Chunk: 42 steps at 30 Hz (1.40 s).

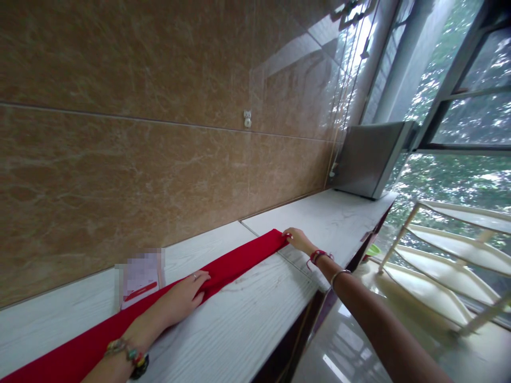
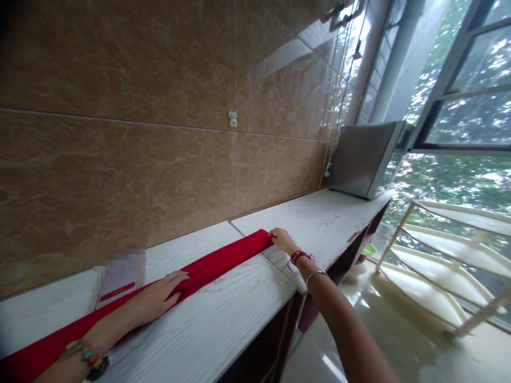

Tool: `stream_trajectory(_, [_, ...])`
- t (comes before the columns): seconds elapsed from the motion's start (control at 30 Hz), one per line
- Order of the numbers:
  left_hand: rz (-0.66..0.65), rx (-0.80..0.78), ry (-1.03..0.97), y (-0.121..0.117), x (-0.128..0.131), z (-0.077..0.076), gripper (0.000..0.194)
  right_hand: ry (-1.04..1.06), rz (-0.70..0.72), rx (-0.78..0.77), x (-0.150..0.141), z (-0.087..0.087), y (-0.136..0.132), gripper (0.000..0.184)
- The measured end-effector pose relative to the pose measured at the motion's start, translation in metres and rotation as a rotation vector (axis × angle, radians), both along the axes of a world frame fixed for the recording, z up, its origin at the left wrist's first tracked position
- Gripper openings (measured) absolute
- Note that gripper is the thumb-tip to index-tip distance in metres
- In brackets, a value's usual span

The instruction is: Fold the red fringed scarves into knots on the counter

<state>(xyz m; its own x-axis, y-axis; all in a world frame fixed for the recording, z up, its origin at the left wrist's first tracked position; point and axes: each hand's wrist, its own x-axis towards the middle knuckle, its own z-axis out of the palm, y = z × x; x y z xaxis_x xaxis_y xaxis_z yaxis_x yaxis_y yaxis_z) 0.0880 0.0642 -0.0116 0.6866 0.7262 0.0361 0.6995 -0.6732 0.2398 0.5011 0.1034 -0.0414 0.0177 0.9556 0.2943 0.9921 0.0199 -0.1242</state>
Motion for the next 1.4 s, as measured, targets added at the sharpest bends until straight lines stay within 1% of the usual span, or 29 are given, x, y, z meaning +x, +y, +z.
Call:
stream_trajectory(0.1, [0.011, 0.021, 0.016, -0.001, 0.002, -0.003, 0.044, -0.027, -0.013, 0.032, -0.004, -0.003, -0.002, 0.036])
stream_trajectory(0.2, [0.015, 0.045, 0.058, -0.003, 0.002, -0.007, 0.045, -0.069, 0.014, 0.011, -0.006, -0.004, -0.007, 0.039])
stream_trajectory(0.33, [-0.032, 0.108, 0.059, -0.012, -0.011, -0.015, 0.045, -0.143, 0.082, -0.043, -0.002, -0.004, -0.019, 0.040])
stream_trajectory(0.43, [-0.038, 0.117, 0.065, -0.020, -0.025, -0.018, 0.045, -0.198, 0.101, -0.081, 0.002, 0.001, -0.027, 0.042])
stream_trajectory(0.53, [-0.029, 0.102, 0.077, -0.026, -0.033, -0.015, 0.046, -0.245, 0.122, -0.102, -0.004, 0.012, -0.030, 0.043])
stream_trajectory(0.6, [-0.033, 0.107, 0.071, -0.030, -0.034, -0.013, 0.046, -0.274, 0.179, -0.066, -0.022, 0.020, -0.030, 0.045])
stream_trajectory(0.7, [-0.023, 0.120, 0.075, -0.034, -0.031, -0.011, 0.047, -0.262, 0.367, 0.020, -0.069, 0.023, -0.030, 0.045])
stream_trajectory(0.77, [-0.014, 0.131, 0.087, -0.038, -0.031, -0.011, 0.048, -0.214, 0.481, 0.006, -0.103, 0.017, -0.033, 0.048])
stream_trajectory(0.83, [-0.014, 0.139, 0.105, -0.045, -0.036, -0.011, 0.049, -0.187, 0.513, -0.076, -0.128, 0.007, -0.037, 0.049])
stream_trajectory(0.87, [-0.014, 0.139, 0.116, -0.050, -0.041, -0.011, 0.049, -0.189, 0.508, -0.119, -0.134, 0.003, -0.038, 0.048])
stream_trajectory(0.93, [-0.006, 0.138, 0.134, -0.060, -0.060, -0.009, 0.049, -0.211, 0.490, -0.182, -0.137, -0.004, -0.041, 0.048])
stream_trajectory(1.0, [0.017, 0.138, 0.151, -0.072, -0.087, -0.008, 0.048, -0.234, 0.480, -0.220, -0.134, -0.006, -0.042, 0.046])
stream_trajectory(1.07, [0.059, 0.141, 0.174, -0.085, -0.119, -0.005, 0.047, -0.234, 0.472, -0.220, -0.139, -0.002, -0.042, 0.045])
stream_trajectory(1.13, [0.119, 0.144, 0.202, -0.100, -0.151, -0.001, 0.049, -0.206, 0.485, -0.168, -0.160, 0.005, -0.042, 0.046])
stream_trajectory(1.17, [0.153, 0.145, 0.216, -0.108, -0.167, 0.001, 0.050, -0.183, 0.517, -0.131, -0.179, 0.009, -0.045, 0.047])
stream_trajectory(1.23, [0.221, 0.151, 0.243, -0.125, -0.197, 0.006, 0.051, -0.132, 0.635, -0.080, -0.228, 0.017, -0.054, 0.049])
stream_trajectory(1.33, [0.331, 0.187, 0.289, -0.147, -0.243, 0.015, 0.051, -0.074, 0.878, -0.068, -0.314, 0.026, -0.081, 0.050])
stream_trajectory(1.4, [0.417, 0.218, 0.333, -0.161, -0.279, 0.022, 0.051, -0.061, 1.028, -0.080, -0.364, 0.028, -0.101, 0.050])
